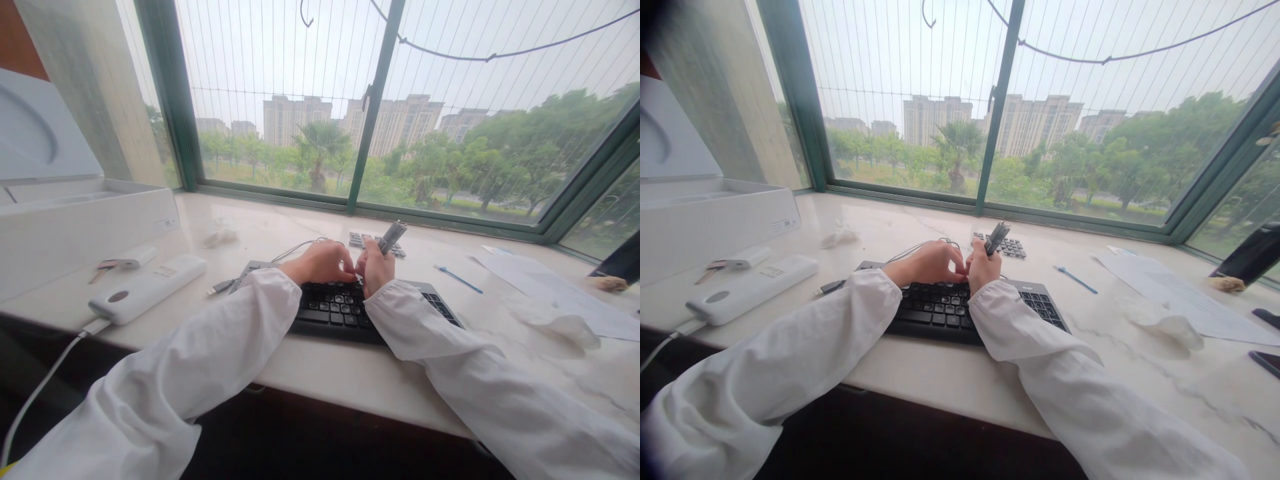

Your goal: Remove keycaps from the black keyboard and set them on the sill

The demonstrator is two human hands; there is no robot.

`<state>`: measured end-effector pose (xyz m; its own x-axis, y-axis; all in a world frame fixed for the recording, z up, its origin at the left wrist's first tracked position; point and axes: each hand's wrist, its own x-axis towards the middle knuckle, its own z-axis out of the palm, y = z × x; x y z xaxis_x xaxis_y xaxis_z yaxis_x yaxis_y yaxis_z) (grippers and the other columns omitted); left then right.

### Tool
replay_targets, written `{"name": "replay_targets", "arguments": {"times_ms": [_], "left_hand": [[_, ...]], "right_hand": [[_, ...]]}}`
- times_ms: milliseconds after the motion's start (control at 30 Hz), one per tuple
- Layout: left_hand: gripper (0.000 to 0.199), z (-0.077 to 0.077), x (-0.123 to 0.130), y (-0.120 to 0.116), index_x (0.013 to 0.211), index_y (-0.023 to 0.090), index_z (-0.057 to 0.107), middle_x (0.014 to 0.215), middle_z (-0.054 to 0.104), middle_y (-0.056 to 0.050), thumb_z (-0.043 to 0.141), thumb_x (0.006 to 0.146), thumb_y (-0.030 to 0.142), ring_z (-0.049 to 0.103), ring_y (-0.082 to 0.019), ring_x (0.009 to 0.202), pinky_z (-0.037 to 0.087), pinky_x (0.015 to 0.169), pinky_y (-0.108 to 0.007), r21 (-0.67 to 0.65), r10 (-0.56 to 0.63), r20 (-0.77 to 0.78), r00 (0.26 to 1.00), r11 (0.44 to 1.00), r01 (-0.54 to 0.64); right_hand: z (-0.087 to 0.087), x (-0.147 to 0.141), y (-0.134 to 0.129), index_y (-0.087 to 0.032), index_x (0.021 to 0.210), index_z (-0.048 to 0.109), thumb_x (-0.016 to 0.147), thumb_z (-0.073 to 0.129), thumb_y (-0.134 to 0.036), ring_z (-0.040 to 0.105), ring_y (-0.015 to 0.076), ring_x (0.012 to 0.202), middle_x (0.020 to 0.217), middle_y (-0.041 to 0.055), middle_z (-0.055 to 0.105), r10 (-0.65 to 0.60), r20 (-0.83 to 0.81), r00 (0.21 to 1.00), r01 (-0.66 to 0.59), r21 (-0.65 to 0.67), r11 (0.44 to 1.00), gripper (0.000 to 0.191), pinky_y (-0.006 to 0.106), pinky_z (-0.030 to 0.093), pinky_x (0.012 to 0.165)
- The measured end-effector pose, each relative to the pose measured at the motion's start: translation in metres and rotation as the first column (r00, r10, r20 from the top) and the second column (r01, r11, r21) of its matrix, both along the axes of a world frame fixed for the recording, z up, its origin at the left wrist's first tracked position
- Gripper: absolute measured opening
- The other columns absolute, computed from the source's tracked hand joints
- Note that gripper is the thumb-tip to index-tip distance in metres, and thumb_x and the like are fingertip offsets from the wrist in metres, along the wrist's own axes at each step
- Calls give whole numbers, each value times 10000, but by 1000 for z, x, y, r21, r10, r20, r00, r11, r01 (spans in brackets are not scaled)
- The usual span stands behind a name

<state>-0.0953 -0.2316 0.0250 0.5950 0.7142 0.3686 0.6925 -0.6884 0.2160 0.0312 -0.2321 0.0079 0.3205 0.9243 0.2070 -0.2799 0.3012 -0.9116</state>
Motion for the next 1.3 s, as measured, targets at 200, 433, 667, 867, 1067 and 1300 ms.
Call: {"name": "replay_targets", "arguments": {"times_ms": [200,433,667,867,1067,1300], "left_hand": [[239,1,-1,-1,740,241,745,730,701,-15,645,740,458,613,-155,684,421,687,-252,-30,-17,27,999,999,18],[240,3,-1,-3,767,257,755,751,708,-9,641,743,467,616,-157,691,422,703,-259,-38,-11,13,1000,999,11],[271,5,-1,-3,776,232,761,728,701,-20,650,736,476,603,-148,674,416,686,-241,-97,-21,49,999,995,25],[305,1,-3,3,755,220,762,660,684,-13,659,717,505,582,-133,610,397,630,-231,-136,-22,86,996,990,34],[319,0,-3,5,741,207,762,636,679,-14,664,709,509,565,-126,581,384,604,-234,-134,-24,102,994,990,38],[323,1,-2,3,758,196,770,615,672,-8,666,703,497,551,-118,564,369,578,-233,-182,6,106,994,983,13]], "right_hand": [[9,5,1,-218,511,245,818,529,-264,168,36,291,329,-100,222,-14,-215,976,-14,-128,992,420,174,131,270],[12,15,12,-217,556,246,857,473,-192,131,33,284,329,-112,194,45,-267,963,-125,-289,949,378,155,117,258],[4,13,16,-226,564,262,824,531,-230,172,38,272,319,-108,239,24,-168,985,-62,-226,972,373,161,140,253],[8,12,22,-232,572,248,831,532,-213,152,30,265,316,-120,215,142,-107,984,-167,-282,945,385,154,129,241],[12,12,20,-229,581,252,865,521,-222,153,27,267,317,-125,219,185,-159,970,-224,-276,935,391,154,133,257],[11,14,21,-224,576,248,905,444,-212,125,36,268,312,-119,206,251,-211,945,-304,-273,913,383,166,117,266]]}}
